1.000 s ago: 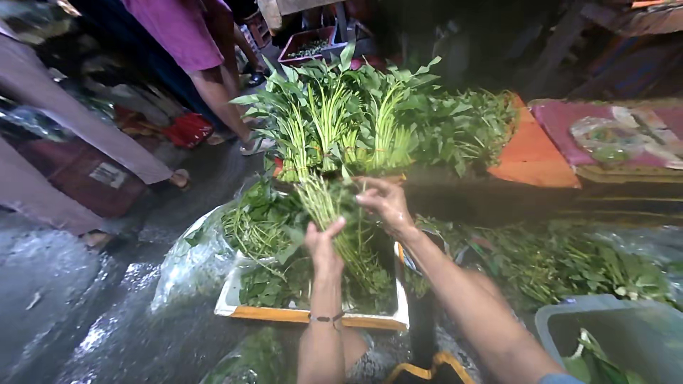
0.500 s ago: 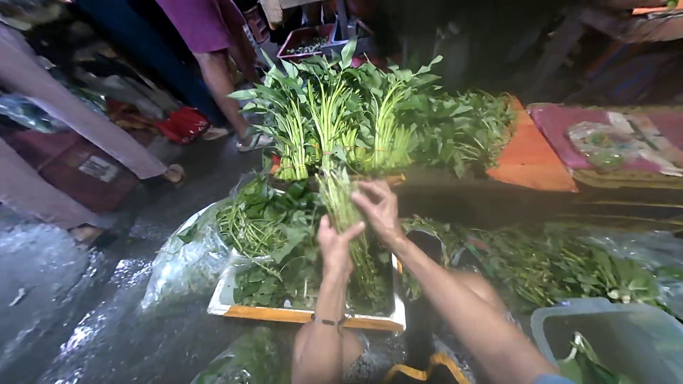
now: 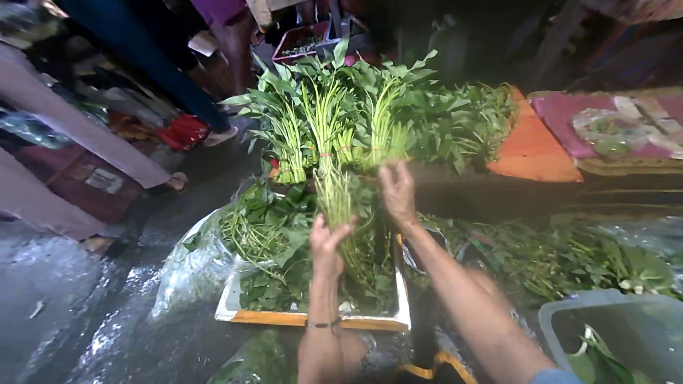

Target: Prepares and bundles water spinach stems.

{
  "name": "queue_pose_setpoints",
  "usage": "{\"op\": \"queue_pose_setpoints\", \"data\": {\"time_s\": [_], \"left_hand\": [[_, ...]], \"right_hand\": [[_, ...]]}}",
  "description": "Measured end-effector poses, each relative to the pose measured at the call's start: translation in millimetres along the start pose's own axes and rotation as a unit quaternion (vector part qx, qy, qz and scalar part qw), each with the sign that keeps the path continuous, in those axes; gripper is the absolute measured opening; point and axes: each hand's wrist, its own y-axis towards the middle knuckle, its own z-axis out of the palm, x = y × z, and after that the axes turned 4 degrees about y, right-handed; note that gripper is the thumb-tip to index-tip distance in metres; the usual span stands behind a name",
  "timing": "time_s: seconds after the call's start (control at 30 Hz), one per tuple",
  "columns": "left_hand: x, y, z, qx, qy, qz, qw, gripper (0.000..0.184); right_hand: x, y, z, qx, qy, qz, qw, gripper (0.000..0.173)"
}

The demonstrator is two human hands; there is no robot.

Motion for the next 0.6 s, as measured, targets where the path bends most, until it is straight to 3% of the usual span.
{"op": "queue_pose_setpoints", "data": {"time_s": [0.1,0.17,0.23,0.3,0.4,0.6], "left_hand": [[3.2,-0.2,5.7,-0.008,-0.003,0.009,1.0,0.048],[4.7,0.6,5.1,-0.009,-0.012,0.028,0.999,0.053],[3.8,0.7,0.9,0.004,-0.026,0.044,0.999,0.055],[1.6,0.0,-2.1,0.017,-0.038,0.048,0.998,0.054],[1.7,-0.6,-1.7,0.032,-0.035,0.045,0.998,0.052],[8.2,0.1,3.1,0.059,-0.025,0.052,0.997,0.063]], "right_hand": [[-3.1,-1.7,1.2,0.008,-0.054,-0.119,0.991,0.021],[-0.6,-3.2,2.2,0.016,-0.011,-0.116,0.993,0.021],[5.5,-5.6,4.6,0.045,0.108,0.007,0.993,0.022],[10.4,-7.3,7.4,0.064,0.233,0.133,0.961,0.015],[17.9,-12.9,11.8,0.068,0.34,0.222,0.911,0.007],[28.0,-8.5,10.9,0.14,0.263,0.316,0.901,0.02]]}}
